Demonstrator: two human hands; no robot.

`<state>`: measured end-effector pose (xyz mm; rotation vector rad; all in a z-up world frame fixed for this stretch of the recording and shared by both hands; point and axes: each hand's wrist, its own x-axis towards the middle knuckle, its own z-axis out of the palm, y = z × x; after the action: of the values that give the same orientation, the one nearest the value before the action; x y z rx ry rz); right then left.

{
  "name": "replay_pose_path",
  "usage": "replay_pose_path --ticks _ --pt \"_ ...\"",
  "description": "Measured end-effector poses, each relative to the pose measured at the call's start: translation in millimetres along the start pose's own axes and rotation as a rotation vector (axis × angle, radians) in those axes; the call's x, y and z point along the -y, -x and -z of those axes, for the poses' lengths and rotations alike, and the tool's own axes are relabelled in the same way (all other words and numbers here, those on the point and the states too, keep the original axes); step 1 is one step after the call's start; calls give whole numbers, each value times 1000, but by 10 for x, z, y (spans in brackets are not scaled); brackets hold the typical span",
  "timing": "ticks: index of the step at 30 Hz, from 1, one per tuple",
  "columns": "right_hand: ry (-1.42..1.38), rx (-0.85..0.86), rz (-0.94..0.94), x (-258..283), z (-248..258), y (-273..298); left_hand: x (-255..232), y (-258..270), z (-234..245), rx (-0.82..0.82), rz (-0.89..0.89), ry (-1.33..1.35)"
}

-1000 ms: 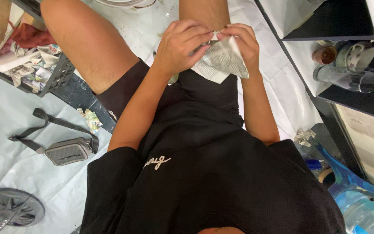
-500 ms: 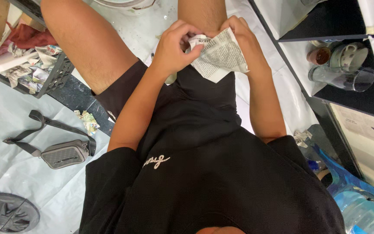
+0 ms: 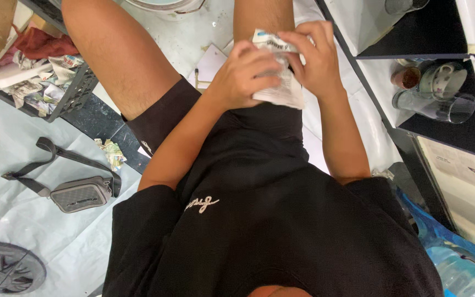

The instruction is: The person sits on the floor and wraps individual glassware items with newspaper. They pick up a glass, wrap it in a sheet of newspaper, and place it on a shelf. This process is repeated for several items including glasses and a small container.

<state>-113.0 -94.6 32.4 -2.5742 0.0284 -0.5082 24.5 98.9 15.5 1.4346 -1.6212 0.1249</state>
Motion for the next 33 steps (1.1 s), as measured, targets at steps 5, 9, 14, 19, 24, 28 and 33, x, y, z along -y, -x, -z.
replay_pose_path --ticks 5,9,14,19,24,28,33 --pt "37 -65 20 -135 -24 -42 -126 214 -130 194 -4 78" --pt "18 -89 54 -193 -114 -3 -303 336 22 325 67 106" --pt "-32 -96 54 -248 -162 65 -392 204 226 365 128 243" --pt "-55 -35 66 -209 -124 41 -101 -29 278 522 448 633" --pt "-105 50 35 -156 -21 56 188 -233 85 20 387 16" --pt "-177 51 32 -164 -17 108 234 -215 0 64 423 86" --pt "-379 -7 -93 -196 -77 188 260 -90 95 105 315 141"
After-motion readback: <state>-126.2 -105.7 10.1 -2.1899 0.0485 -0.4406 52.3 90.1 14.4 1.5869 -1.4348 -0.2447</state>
